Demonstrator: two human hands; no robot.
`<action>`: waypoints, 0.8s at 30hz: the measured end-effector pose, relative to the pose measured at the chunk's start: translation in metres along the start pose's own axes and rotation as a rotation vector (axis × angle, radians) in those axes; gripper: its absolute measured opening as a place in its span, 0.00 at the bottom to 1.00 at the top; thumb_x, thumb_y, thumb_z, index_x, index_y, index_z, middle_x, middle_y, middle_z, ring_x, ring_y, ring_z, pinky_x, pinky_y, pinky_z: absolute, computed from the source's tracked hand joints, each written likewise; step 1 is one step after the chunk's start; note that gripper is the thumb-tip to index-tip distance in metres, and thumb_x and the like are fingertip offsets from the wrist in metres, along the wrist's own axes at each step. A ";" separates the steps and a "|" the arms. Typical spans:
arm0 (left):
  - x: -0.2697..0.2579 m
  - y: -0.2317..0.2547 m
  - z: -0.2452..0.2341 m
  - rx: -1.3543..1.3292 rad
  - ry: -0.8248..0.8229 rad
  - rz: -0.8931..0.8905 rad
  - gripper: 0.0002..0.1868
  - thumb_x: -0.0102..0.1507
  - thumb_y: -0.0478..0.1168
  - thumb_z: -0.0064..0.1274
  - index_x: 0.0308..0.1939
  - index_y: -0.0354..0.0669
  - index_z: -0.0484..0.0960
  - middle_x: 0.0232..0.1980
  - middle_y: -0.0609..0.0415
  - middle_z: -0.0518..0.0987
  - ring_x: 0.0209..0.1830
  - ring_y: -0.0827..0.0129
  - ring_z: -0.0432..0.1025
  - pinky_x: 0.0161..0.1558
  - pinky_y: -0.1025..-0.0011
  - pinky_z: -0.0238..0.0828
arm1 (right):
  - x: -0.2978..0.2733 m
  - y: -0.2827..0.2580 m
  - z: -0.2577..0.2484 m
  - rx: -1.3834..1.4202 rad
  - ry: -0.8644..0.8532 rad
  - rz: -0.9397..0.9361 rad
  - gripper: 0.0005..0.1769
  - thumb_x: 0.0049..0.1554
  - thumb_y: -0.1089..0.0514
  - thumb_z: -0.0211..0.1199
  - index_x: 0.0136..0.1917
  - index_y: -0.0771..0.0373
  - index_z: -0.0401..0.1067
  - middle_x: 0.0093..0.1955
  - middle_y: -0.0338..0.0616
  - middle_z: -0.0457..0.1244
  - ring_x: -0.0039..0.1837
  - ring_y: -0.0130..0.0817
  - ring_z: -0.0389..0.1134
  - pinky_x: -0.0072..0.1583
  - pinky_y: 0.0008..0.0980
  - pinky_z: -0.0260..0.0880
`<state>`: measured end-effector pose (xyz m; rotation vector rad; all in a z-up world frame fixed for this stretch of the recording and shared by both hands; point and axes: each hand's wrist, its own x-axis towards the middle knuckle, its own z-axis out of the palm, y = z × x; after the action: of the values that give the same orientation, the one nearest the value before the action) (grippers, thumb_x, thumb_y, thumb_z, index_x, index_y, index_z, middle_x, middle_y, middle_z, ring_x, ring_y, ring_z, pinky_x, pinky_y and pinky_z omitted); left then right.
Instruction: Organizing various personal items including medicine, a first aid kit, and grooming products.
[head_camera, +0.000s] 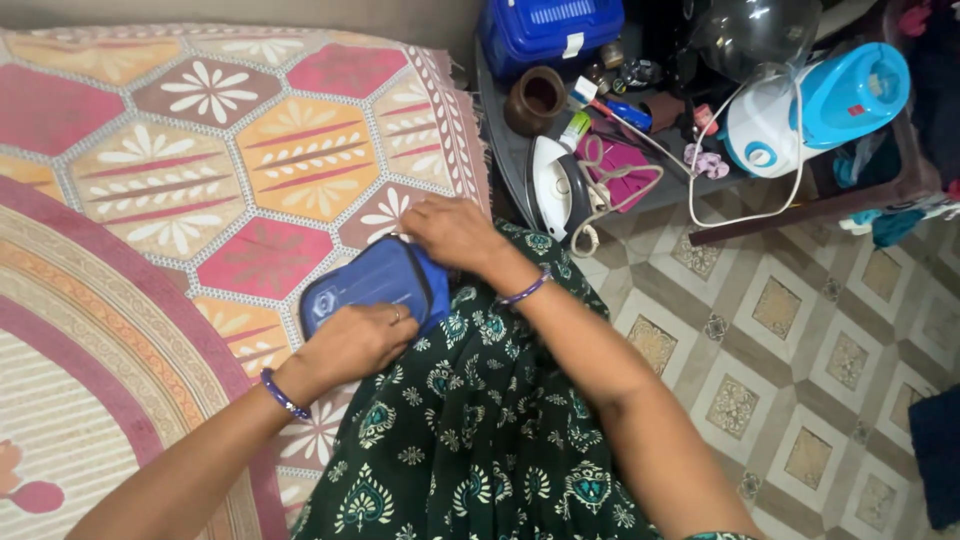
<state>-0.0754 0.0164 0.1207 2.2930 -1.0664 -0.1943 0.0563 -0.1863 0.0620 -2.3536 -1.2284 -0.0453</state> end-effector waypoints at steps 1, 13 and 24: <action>-0.001 -0.005 -0.002 0.003 0.000 0.006 0.07 0.58 0.38 0.54 0.36 0.40 0.75 0.35 0.48 0.77 0.35 0.53 0.76 0.36 0.59 0.75 | 0.001 -0.002 0.001 -0.005 0.004 0.002 0.05 0.58 0.56 0.61 0.44 0.58 0.70 0.43 0.43 0.67 0.50 0.43 0.70 0.45 0.43 0.70; 0.001 -0.092 -0.035 0.587 -0.051 -0.403 0.04 0.61 0.37 0.53 0.40 0.48 0.78 0.38 0.53 0.78 0.35 0.59 0.77 0.32 0.62 0.75 | -0.063 0.048 0.003 0.300 0.158 0.430 0.13 0.63 0.50 0.59 0.53 0.59 0.75 0.52 0.47 0.70 0.51 0.52 0.72 0.51 0.44 0.73; 0.031 -0.134 -0.012 0.415 0.178 -0.808 0.17 0.61 0.51 0.59 0.42 0.42 0.81 0.46 0.44 0.81 0.43 0.49 0.77 0.42 0.53 0.76 | -0.071 0.144 -0.004 0.372 0.145 0.693 0.11 0.61 0.50 0.62 0.50 0.59 0.77 0.47 0.50 0.71 0.48 0.51 0.73 0.49 0.41 0.72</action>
<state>0.0365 0.0662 0.0566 2.9403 -0.0342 -0.0798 0.1274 -0.3115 -0.0088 -2.2589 -0.2746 0.2182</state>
